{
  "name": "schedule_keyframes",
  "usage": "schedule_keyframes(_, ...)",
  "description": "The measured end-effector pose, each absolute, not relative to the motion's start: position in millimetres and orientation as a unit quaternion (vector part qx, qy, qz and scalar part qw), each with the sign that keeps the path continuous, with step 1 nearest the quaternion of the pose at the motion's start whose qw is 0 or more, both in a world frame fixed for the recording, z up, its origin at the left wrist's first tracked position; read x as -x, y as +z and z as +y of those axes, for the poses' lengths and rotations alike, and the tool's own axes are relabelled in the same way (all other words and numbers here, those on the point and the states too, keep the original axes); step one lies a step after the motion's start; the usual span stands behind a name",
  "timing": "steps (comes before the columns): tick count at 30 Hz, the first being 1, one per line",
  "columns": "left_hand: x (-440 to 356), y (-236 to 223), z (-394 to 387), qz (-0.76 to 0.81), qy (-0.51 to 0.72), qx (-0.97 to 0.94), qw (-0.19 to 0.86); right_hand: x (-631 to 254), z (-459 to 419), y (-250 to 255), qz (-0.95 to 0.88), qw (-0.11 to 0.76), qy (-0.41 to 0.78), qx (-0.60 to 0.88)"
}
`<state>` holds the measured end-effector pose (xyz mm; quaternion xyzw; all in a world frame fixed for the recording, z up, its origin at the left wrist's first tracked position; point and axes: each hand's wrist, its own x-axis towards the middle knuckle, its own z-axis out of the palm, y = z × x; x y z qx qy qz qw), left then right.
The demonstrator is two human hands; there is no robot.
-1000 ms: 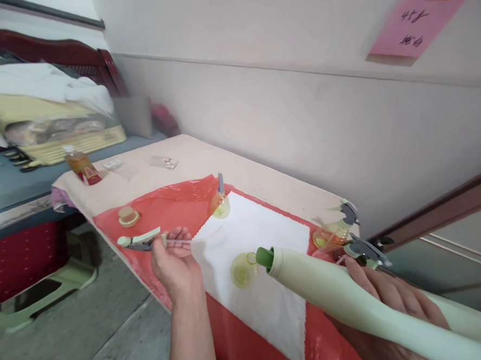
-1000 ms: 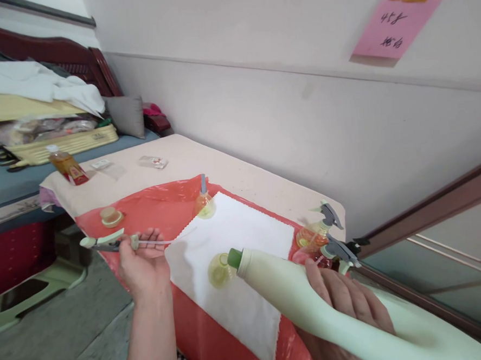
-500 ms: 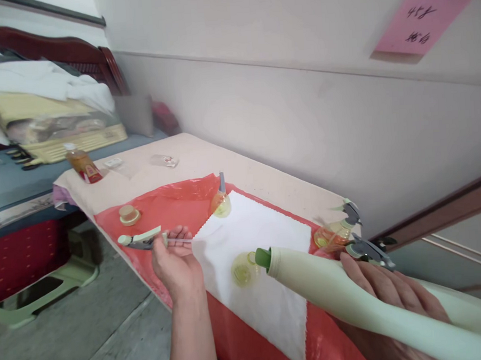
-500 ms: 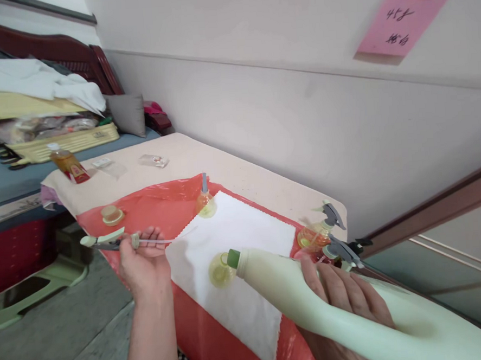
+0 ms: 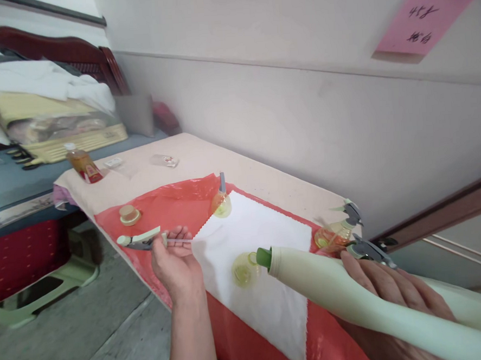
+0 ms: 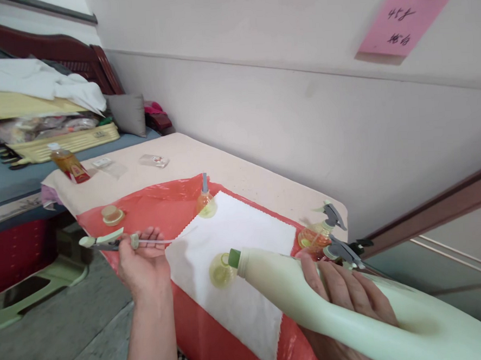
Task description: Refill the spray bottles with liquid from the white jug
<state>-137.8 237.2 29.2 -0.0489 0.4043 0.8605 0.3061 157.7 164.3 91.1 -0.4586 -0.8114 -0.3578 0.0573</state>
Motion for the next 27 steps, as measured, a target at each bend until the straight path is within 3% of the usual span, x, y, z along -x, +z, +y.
schedule_keyframes(27,138.2,28.0,238.1,0.394,0.865,0.064,0.304,-162.3,168.8,98.3,-0.82,0.019,-0.395,0.415)
